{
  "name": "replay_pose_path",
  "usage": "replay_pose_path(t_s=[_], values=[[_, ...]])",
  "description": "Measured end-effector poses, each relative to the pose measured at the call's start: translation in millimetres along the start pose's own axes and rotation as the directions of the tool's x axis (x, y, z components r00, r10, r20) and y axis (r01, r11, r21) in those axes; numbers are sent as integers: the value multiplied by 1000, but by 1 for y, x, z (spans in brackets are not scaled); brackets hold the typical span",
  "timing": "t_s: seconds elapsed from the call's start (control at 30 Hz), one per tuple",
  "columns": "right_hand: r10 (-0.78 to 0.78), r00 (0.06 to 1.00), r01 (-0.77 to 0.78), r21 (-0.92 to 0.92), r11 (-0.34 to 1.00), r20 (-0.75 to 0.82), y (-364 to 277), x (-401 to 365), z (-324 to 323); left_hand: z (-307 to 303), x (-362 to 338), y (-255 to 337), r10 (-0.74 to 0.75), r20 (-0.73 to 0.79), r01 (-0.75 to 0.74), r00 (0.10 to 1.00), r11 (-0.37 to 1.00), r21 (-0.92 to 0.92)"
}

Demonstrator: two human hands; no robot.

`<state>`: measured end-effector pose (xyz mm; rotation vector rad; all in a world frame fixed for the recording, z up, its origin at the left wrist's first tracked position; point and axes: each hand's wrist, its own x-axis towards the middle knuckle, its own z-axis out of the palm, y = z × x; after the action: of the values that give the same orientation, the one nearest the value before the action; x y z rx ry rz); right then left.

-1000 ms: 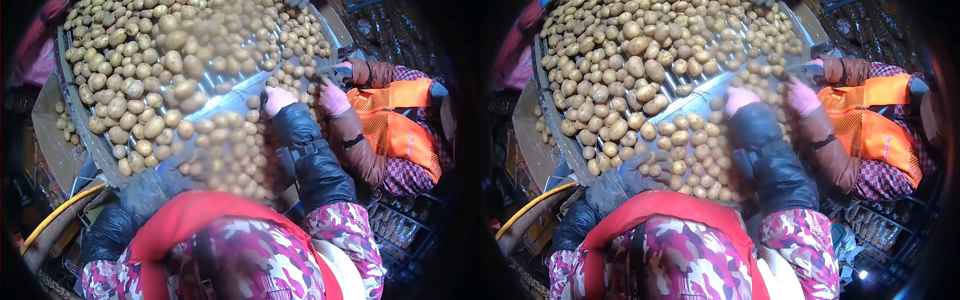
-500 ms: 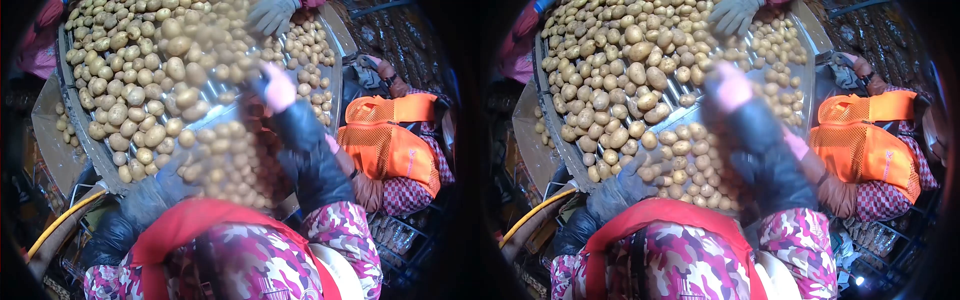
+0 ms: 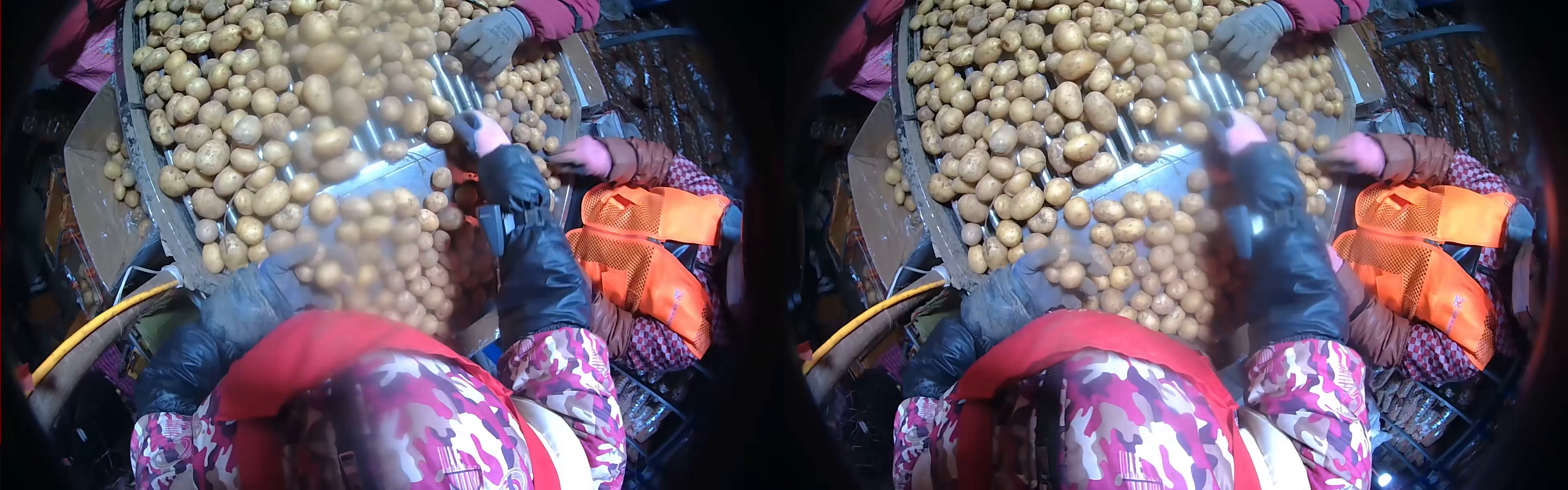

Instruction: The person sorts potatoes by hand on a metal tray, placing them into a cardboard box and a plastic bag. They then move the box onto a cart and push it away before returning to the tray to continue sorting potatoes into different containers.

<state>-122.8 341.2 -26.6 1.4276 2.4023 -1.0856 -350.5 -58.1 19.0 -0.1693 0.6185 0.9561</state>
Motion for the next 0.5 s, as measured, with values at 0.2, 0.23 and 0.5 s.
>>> replay_pose_path(t_s=[0.2,0.23,0.5], values=[[-37,966,10,-106,994,-258,13,-84,48,3,7,0,17,73,-11,997,997,-74],[33,988,-49,-103,993,-149,-7,-96,42,-13,11,-6,32,74,-25,997,995,-93],[-155,920,206,107,973,-360,-48,-140,75,0,6,-12,267,30,-265,963,962,-72]])
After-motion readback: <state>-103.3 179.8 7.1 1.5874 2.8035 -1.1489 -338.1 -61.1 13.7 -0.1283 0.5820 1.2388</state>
